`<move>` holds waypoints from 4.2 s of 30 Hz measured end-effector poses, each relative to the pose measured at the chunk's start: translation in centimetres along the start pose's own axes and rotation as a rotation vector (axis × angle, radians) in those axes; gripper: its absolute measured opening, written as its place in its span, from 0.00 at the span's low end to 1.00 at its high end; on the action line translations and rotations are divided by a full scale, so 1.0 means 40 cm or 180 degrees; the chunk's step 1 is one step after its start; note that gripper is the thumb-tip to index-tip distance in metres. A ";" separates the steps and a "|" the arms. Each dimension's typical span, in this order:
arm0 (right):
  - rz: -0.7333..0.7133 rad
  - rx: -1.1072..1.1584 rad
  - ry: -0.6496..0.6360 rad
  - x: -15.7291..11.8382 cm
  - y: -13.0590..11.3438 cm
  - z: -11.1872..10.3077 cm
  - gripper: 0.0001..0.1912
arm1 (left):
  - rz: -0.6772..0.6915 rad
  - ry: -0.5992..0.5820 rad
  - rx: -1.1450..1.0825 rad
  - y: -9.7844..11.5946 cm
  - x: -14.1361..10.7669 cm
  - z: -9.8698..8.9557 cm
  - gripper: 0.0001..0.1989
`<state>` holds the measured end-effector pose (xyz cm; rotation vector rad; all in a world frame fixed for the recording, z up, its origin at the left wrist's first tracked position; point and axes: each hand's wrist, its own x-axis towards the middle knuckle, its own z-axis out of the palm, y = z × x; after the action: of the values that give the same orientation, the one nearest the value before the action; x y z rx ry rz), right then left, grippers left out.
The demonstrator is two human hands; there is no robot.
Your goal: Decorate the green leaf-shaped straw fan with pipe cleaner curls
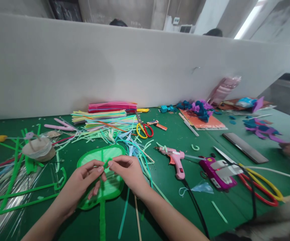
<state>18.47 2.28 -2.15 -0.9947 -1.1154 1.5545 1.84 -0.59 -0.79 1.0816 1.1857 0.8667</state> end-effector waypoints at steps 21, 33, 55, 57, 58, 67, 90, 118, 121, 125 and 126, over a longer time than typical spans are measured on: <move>0.0154 -0.0005 -0.0058 -0.009 -0.006 0.002 0.14 | -0.0218 -0.0068 0.0096 0.008 0.001 -0.018 0.18; 0.0074 0.0344 -0.0280 -0.009 -0.011 -0.003 0.10 | -0.0222 -0.0154 0.0079 0.013 -0.002 -0.019 0.18; -0.1309 -0.1597 0.0395 0.009 -0.043 -0.069 0.14 | 0.0349 0.0155 0.1546 0.014 0.015 -0.074 0.14; -0.1886 -0.2224 0.0093 0.005 -0.048 -0.069 0.15 | 0.0404 0.0105 0.1743 0.018 0.015 -0.076 0.12; -0.2043 -0.2461 -0.0147 0.004 -0.047 -0.067 0.13 | 0.0449 0.0091 0.1852 0.020 0.014 -0.075 0.11; -0.1241 -0.2846 -0.1140 -0.002 -0.029 -0.040 0.04 | 0.1036 -0.0306 0.2659 0.033 -0.003 -0.062 0.10; 0.0060 -0.1483 -0.0706 -0.006 -0.022 -0.028 0.12 | 0.0353 0.0755 0.0515 0.016 0.015 -0.084 0.19; 0.0331 -0.0809 -0.0781 -0.016 -0.017 -0.022 0.19 | 0.0246 0.0343 0.0579 0.011 0.011 -0.054 0.19; 0.0487 -0.0718 -0.0817 -0.017 -0.007 -0.017 0.19 | 0.0238 0.0258 0.0499 0.011 0.009 -0.042 0.18; 0.0451 -0.0658 -0.0915 -0.016 0.003 -0.015 0.18 | 0.0214 0.0157 0.0471 0.012 0.008 -0.039 0.16; 0.0452 -0.0653 -0.0935 -0.016 0.003 -0.014 0.18 | 0.0225 0.0133 0.0511 0.012 0.009 -0.040 0.15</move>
<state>19.13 1.75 -2.36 -1.0203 -1.4582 1.7675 0.34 0.17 -0.46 1.2471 1.2751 0.8632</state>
